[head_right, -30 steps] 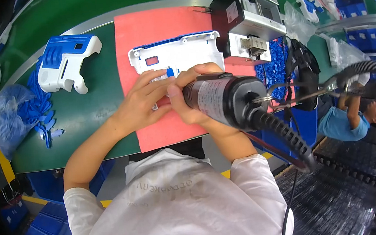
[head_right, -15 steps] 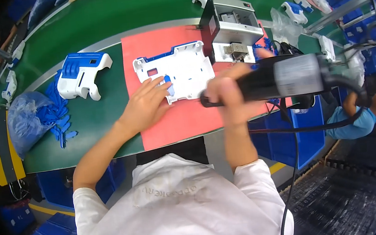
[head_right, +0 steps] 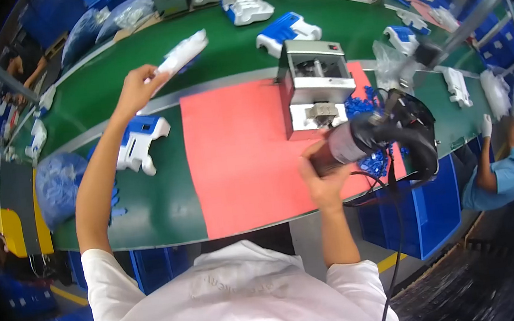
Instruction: Assembling plastic device housings by inserting internal components and securing them with screws using an electric screwdriver.
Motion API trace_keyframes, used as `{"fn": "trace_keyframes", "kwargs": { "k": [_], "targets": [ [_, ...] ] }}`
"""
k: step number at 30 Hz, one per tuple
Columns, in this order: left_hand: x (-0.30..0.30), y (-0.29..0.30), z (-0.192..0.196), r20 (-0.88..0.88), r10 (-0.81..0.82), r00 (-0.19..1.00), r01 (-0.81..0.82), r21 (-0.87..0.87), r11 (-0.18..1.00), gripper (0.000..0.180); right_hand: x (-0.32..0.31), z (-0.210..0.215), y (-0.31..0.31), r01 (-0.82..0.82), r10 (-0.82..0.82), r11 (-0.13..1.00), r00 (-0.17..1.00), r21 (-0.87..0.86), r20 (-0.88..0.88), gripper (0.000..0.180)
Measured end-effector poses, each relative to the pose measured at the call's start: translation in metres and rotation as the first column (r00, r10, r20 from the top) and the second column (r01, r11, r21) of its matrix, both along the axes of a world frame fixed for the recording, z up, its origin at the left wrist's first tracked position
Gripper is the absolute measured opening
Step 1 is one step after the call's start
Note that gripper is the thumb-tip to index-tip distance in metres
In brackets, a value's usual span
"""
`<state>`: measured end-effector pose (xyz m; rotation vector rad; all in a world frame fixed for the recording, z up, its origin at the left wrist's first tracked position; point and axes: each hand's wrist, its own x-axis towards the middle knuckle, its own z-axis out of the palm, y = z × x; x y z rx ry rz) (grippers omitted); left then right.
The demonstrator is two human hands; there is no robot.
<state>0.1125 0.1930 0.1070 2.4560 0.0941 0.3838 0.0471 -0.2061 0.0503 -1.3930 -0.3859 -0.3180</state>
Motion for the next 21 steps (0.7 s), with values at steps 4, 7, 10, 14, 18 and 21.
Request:
{"fn": "trace_keyframes", "kwargs": {
  "k": [4, 7, 10, 14, 18, 21],
  "targets": [
    [0.021, 0.070, -0.069, 0.071, 0.027, 0.997, -0.058, 0.485, 0.873, 0.032, 0.014, -0.032, 0.015, 0.028, -0.028, 0.999, 1.000, -0.040, -0.011, 0.047],
    [0.018, 0.092, -0.079, 0.104, 0.013, 0.995, -0.064, 0.510, 0.858, 0.046, 0.019, -0.046, 0.014, 0.108, -0.107, 0.994, 0.994, -0.029, 0.035, 0.047],
    [0.050, 0.028, -0.060, 0.288, -0.139, 0.947, -0.046, 0.553, 0.832, 0.067, 0.029, -0.067, 0.006, 0.255, -0.246, 0.967, 0.952, -0.025, 0.181, 0.045],
    [0.127, -0.088, -0.054, 0.189, -0.180, 0.965, 0.099, 0.373, 0.923, 0.082, 0.038, -0.072, -0.001, 0.462, -0.407, 0.874, 0.865, -0.150, 0.293, 0.041],
    [0.210, -0.162, -0.066, -0.214, -0.011, 0.977, 0.077, 0.302, 0.950, 0.105, 0.048, -0.074, -0.002, 0.563, -0.493, 0.774, 0.823, -0.290, 0.282, 0.053],
    [0.251, -0.185, -0.064, -0.451, 0.120, 0.885, 0.078, 0.397, 0.915, 0.105, 0.050, -0.063, 0.002, 0.608, -0.549, 0.737, 0.794, -0.297, 0.262, 0.050]
  ]
}}
